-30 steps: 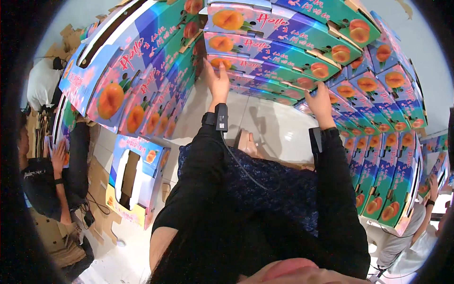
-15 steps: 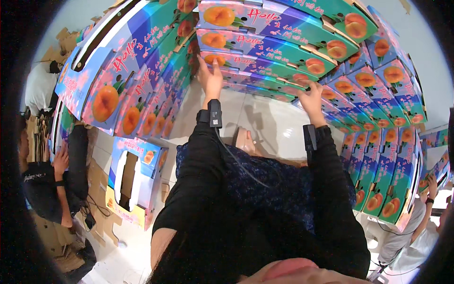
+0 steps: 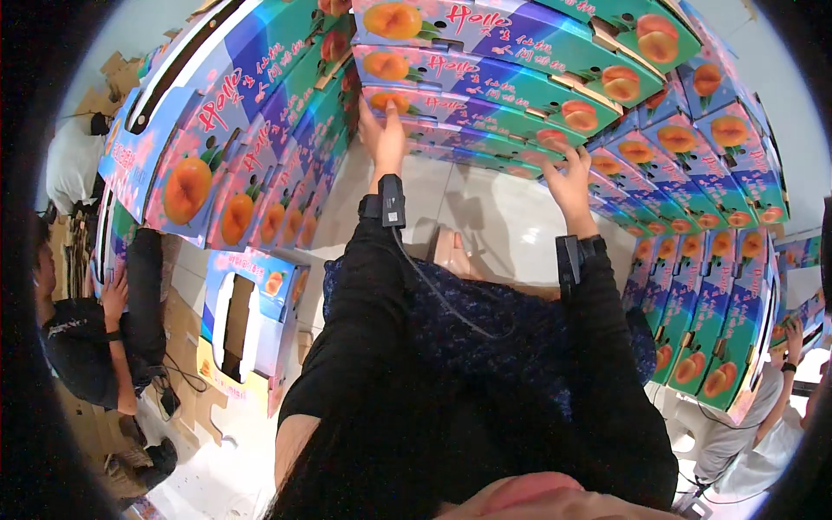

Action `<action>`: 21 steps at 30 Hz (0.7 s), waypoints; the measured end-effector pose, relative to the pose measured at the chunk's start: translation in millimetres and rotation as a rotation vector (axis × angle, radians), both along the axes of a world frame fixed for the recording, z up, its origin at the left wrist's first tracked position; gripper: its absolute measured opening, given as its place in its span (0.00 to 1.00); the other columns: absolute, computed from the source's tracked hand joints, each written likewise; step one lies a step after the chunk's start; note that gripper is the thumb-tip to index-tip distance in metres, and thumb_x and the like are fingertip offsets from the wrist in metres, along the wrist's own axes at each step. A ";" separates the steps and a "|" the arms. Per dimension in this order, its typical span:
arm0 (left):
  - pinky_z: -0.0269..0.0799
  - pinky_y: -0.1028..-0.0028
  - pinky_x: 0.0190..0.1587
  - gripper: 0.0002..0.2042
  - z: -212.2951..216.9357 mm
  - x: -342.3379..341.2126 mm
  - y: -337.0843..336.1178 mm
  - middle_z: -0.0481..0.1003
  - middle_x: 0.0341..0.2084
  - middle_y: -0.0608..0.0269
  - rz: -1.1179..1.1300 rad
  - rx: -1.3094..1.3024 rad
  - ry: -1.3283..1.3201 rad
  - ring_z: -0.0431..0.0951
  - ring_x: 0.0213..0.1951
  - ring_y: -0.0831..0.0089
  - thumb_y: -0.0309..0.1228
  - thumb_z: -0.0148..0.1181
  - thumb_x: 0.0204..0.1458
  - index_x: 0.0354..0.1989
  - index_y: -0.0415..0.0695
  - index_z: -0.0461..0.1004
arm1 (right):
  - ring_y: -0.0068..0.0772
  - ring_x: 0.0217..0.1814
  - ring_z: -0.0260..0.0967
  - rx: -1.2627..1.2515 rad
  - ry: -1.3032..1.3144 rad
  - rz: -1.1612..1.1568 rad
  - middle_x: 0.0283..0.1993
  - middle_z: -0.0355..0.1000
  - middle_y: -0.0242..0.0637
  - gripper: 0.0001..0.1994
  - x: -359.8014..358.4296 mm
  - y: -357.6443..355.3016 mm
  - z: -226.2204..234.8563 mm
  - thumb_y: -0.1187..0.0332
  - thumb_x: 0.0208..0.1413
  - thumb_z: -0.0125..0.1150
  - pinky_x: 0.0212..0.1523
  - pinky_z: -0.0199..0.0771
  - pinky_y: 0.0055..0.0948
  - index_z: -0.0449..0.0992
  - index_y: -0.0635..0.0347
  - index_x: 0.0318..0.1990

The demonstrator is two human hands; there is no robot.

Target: The person is stacking and organizing cardboard fruit boxes to create a display or storage structure.

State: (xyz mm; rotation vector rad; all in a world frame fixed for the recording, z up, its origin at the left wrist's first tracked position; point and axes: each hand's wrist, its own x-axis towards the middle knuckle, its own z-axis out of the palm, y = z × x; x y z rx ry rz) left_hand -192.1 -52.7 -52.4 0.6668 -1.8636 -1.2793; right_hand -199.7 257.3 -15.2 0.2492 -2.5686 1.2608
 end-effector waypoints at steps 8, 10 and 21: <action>0.36 0.47 0.63 0.40 -30.4 2.9 -9.0 0.54 0.64 0.60 -0.223 1.176 0.086 0.52 0.64 0.59 0.65 0.38 0.50 0.67 0.50 0.48 | 0.51 0.60 0.58 0.146 -0.010 -0.074 0.60 0.57 0.54 0.20 24.8 18.4 -74.3 0.69 0.45 0.61 0.51 0.69 0.39 0.72 0.62 0.49; 0.31 0.45 0.62 0.41 -46.4 -4.6 -11.3 0.53 0.64 0.61 -0.226 1.224 0.077 0.49 0.66 0.61 0.67 0.37 0.48 0.66 0.53 0.50 | 0.47 0.59 0.59 -0.134 -0.241 -0.025 0.59 0.57 0.52 0.21 24.2 16.1 -95.7 0.69 0.46 0.61 0.46 0.72 0.36 0.72 0.62 0.50; 0.36 0.56 0.64 0.38 -66.2 -11.6 -20.1 0.63 0.54 0.64 -0.289 1.243 -0.036 0.61 0.53 0.68 0.68 0.39 0.47 0.62 0.56 0.55 | 0.40 0.63 0.58 -0.584 -0.684 0.023 0.70 0.46 0.43 0.32 10.5 -12.6 -102.5 0.70 0.51 0.55 0.47 0.75 0.36 0.53 0.60 0.65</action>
